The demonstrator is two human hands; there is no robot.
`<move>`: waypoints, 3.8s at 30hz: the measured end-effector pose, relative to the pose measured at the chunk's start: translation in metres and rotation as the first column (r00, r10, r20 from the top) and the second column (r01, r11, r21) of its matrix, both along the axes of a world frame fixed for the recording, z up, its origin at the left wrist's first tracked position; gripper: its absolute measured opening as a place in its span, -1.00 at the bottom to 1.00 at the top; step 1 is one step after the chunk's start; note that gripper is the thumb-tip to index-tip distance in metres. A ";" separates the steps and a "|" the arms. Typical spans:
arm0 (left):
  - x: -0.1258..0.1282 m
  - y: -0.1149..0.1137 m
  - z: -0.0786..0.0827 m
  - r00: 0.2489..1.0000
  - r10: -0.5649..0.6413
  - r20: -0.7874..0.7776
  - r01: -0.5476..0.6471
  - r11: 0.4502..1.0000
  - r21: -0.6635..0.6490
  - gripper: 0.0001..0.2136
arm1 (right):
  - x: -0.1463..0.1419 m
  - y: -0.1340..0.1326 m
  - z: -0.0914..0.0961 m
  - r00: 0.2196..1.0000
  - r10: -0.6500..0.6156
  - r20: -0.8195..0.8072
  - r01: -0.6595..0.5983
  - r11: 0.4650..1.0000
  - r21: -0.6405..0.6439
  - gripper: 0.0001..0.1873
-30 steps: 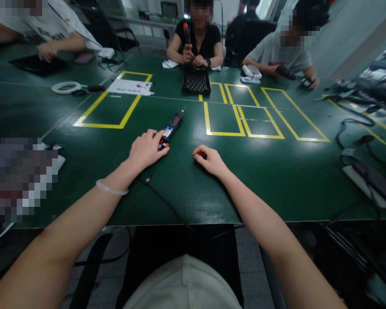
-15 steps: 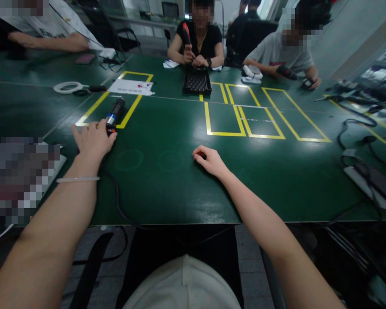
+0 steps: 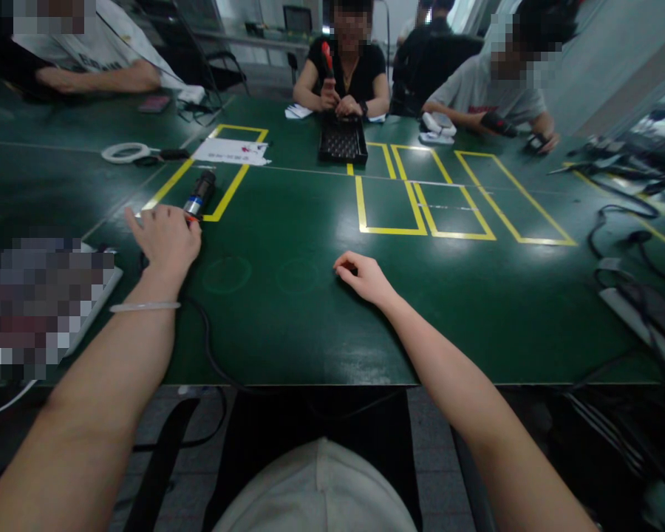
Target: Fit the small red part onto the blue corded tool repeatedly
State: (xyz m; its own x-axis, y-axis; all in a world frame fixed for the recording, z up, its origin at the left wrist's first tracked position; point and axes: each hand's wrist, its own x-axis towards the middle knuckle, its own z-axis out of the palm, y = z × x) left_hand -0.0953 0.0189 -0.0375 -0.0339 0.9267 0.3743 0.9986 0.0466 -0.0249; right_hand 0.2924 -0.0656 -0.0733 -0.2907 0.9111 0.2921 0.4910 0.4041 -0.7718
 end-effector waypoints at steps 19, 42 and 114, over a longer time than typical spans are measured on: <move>0.163 -0.056 0.023 0.411 -0.483 0.773 0.871 0.458 -0.176 -0.39 | -0.006 -0.001 -0.001 0.943 0.120 -0.311 -0.168 0.977 -0.133 -0.69; 0.163 -0.064 0.001 0.404 -0.589 0.700 0.860 0.506 -0.070 -0.65 | -0.004 0.000 -0.002 0.928 0.072 -0.366 -0.146 0.973 -0.177 -0.71; 0.158 -0.056 0.005 0.318 -0.418 0.851 0.843 0.535 -0.052 -0.66 | -0.011 -0.006 0.005 0.979 0.088 -0.181 -0.090 0.996 -0.002 -0.87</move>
State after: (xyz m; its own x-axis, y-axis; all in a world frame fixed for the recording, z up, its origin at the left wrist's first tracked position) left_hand 0.0623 -0.0370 -0.0330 0.6086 0.7846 0.1183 0.3675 -0.4108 0.8344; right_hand 0.2817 -0.0717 -0.0679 -0.3143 0.8872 0.3379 0.3052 0.4315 -0.8489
